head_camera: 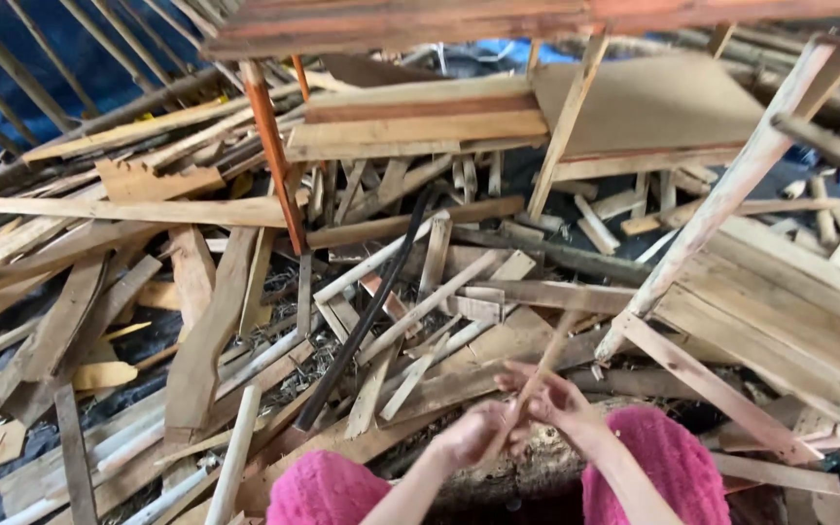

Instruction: Dismantling and processing scrap wood pieces using a hammer and crowbar

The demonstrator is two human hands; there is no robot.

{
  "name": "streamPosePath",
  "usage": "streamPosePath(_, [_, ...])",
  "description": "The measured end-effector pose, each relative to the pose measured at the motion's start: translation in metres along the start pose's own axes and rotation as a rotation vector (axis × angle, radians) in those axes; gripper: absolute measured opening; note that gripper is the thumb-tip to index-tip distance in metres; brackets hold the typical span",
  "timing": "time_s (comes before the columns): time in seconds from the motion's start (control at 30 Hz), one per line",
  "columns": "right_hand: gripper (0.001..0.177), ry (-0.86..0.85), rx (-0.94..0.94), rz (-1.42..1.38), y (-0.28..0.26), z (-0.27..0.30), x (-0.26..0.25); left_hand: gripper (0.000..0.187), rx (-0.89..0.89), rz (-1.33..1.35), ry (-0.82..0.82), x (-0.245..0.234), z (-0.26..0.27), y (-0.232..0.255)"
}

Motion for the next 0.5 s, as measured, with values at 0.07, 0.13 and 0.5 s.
streamPosePath(0.07, [0.063,-0.118,-0.115,-0.006,-0.017,0.021,0.027,0.026,-0.077,0.250,-0.165,0.018,0.007,-0.003])
streamPosePath(0.13, [0.030,0.167,-0.023,-0.150,-0.025,0.038,0.021,0.025,-0.051,0.101,-0.139,0.019,0.014,-0.006])
streamPosePath(0.5, [0.049,0.505,-0.235,0.575,-0.299,0.160,0.013,0.047,-0.007,-0.429,-0.147,0.002,-0.090,-0.010])
Point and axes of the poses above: each hand's wrist, its own z-axis away from the middle knuckle, its own x-axis out of the palm, y = z × x, the point moved 4 cm from there along -z, towards the middle knuckle, and after that the axes turned 13 degrees about -z, right-handed, at the moved point
